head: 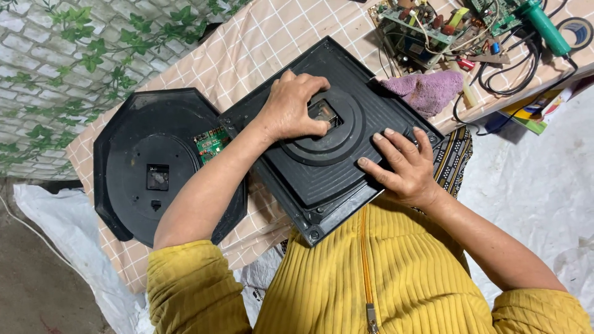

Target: The person uses a screwdriver to pry and remove a small component from the center of a black plastic housing. They then wipe the area with a cloth and use their fingers to clean the recess before placing a small electronic part into the housing.

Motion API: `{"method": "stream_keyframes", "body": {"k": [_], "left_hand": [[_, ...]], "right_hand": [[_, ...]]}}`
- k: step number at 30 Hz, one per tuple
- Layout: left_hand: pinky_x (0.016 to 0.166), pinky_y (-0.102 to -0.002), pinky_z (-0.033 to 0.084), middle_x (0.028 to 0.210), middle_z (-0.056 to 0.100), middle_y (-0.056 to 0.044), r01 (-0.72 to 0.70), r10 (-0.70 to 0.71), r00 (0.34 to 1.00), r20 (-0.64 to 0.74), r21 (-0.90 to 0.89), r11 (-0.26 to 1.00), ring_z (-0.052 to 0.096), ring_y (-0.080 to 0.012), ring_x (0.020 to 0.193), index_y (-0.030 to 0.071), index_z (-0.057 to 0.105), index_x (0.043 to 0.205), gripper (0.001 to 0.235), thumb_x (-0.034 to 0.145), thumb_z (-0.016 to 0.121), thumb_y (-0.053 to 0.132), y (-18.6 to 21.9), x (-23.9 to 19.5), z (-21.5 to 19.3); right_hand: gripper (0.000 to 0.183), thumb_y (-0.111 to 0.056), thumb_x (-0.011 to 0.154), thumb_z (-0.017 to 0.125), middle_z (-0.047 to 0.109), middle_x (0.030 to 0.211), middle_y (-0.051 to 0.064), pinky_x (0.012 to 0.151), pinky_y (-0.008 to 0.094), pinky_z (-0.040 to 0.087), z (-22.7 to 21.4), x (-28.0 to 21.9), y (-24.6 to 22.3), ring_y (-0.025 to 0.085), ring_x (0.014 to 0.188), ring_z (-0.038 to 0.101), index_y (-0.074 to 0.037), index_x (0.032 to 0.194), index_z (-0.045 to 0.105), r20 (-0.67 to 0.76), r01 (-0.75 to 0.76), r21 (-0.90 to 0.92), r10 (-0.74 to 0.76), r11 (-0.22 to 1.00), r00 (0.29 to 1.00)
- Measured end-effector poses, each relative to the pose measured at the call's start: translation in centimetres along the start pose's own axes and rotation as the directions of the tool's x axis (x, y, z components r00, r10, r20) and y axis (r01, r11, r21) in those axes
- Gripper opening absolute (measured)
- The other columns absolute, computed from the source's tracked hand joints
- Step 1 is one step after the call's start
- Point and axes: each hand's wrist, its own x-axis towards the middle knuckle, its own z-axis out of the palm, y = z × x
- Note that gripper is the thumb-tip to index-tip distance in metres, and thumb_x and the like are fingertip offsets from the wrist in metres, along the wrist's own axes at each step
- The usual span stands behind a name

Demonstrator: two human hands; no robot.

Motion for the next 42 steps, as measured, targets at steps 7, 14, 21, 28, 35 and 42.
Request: {"method": "stream_keyframes", "body": {"k": [7, 14, 21, 28, 35, 42], "left_hand": [[0.077, -0.049, 0.05, 0.097, 0.072, -0.006, 0.086, -0.087, 0.996, -0.023, -0.043, 0.995, 0.064, -0.0361, 0.094, 0.024, 0.069, 0.118, 0.073, 0.052, 0.084, 0.052, 0.9, 0.5, -2.3], [0.08, -0.054, 0.048, 0.101, 0.07, -0.008, 0.233, -0.227, 0.969, -0.092, 0.049, 0.971, 0.062, -0.0379, 0.096, 0.021, 0.069, 0.118, 0.077, 0.053, 0.087, 0.058, 1.3, -1.8, -6.1], [0.084, -0.057, 0.048, 0.103, 0.068, -0.012, 0.422, -0.417, 0.905, -0.083, 0.056, 0.905, 0.061, -0.0419, 0.098, 0.018, 0.07, 0.118, 0.076, 0.059, 0.086, 0.062, -1.4, -3.7, -5.1], [0.081, -0.059, 0.047, 0.102, 0.066, -0.017, 0.471, -0.467, 0.875, -0.123, 0.001, 0.882, 0.061, -0.0457, 0.097, 0.013, 0.069, 0.119, 0.073, 0.064, 0.088, 0.058, -2.2, -4.7, -4.3], [0.082, -0.054, 0.048, 0.106, 0.06, -0.02, 0.468, -0.47, 0.878, -0.09, -0.047, 0.883, 0.058, -0.0437, 0.095, 0.007, 0.062, 0.126, 0.07, 0.076, 0.083, 0.051, -1.1, -5.2, -3.7], [0.091, -0.058, 0.038, 0.127, 0.045, -0.011, 0.365, -0.364, 0.913, -0.187, -0.031, 0.931, 0.043, -0.0394, 0.117, 0.017, 0.051, 0.137, 0.072, 0.08, 0.078, 0.053, -3.5, -6.2, 0.6]], "right_hand": [[0.053, -0.044, 0.108, 0.03, 0.069, 0.134, 0.022, 0.117, 0.068, 0.019, -0.7, 1.9, 1.4, 0.041, 0.124, 0.063, -0.022, 0.129, 0.074, -0.053, 0.044, 0.099, -0.039, 0.994, 0.998], [0.042, -0.04, 0.106, 0.05, 0.073, 0.13, 0.026, 0.12, 0.067, 0.011, 1.3, 4.1, 4.5, 0.047, 0.122, 0.063, -0.016, 0.123, 0.08, -0.156, 0.05, 0.086, -0.036, 0.995, 0.987], [0.043, -0.041, 0.105, 0.06, 0.069, 0.133, 0.027, 0.12, 0.056, 0.025, 5.3, 6.0, 5.1, 0.051, 0.126, 0.059, -0.007, 0.123, 0.079, -0.196, -0.07, 0.315, 0.137, 0.946, 0.971], [0.039, -0.037, 0.103, 0.066, 0.068, 0.135, 0.024, 0.118, 0.055, 0.032, 8.2, 7.0, 7.2, 0.052, 0.129, 0.056, -0.006, 0.123, 0.079, -0.115, -0.096, 0.448, 0.164, 0.889, 0.98], [0.041, -0.037, 0.099, 0.072, 0.065, 0.138, 0.026, 0.115, 0.06, 0.036, 8.9, 6.3, 8.5, 0.055, 0.132, 0.052, -0.006, 0.125, 0.078, -0.036, -0.108, 0.455, 0.139, 0.884, 0.99], [0.048, -0.036, 0.096, 0.078, 0.042, 0.158, 0.027, 0.117, 0.063, 0.033, 9.1, 5.6, 9.5, 0.056, 0.141, 0.039, -0.017, 0.139, 0.072, 0.099, -0.238, 0.35, 0.217, 0.906, 0.971]]}}
